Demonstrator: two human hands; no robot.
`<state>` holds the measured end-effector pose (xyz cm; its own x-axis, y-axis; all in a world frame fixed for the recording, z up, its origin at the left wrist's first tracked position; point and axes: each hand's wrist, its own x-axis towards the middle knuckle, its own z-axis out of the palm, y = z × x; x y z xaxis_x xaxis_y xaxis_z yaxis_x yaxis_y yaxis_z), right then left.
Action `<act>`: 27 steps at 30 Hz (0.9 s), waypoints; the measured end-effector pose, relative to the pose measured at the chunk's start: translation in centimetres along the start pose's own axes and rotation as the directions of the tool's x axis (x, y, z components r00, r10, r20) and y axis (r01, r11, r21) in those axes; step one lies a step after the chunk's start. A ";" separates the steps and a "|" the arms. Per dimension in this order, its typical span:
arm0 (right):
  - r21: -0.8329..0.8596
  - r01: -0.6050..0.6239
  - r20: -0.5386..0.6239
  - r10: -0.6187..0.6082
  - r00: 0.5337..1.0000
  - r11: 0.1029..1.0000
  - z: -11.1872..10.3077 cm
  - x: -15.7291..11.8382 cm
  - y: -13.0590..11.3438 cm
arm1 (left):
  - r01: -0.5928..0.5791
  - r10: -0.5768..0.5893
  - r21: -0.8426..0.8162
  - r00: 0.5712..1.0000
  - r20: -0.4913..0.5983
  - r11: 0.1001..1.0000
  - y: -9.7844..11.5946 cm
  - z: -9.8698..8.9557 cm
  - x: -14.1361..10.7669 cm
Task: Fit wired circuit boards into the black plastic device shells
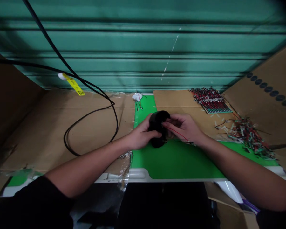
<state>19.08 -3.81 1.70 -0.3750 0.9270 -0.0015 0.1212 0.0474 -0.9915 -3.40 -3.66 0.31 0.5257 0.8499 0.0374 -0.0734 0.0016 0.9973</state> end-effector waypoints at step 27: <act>-0.240 0.542 0.186 -0.510 0.840 0.805 -4.2 -1.6 -5.2 | 0.117 -0.155 -0.182 0.966 -0.206 0.976 0.5 0.6 0.6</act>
<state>22.86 -3.96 7.38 -0.5476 0.6854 0.4800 0.1155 0.6300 -0.7679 -2.63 -3.44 0.88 0.3451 0.9294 -0.1311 -0.1645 0.1974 0.9664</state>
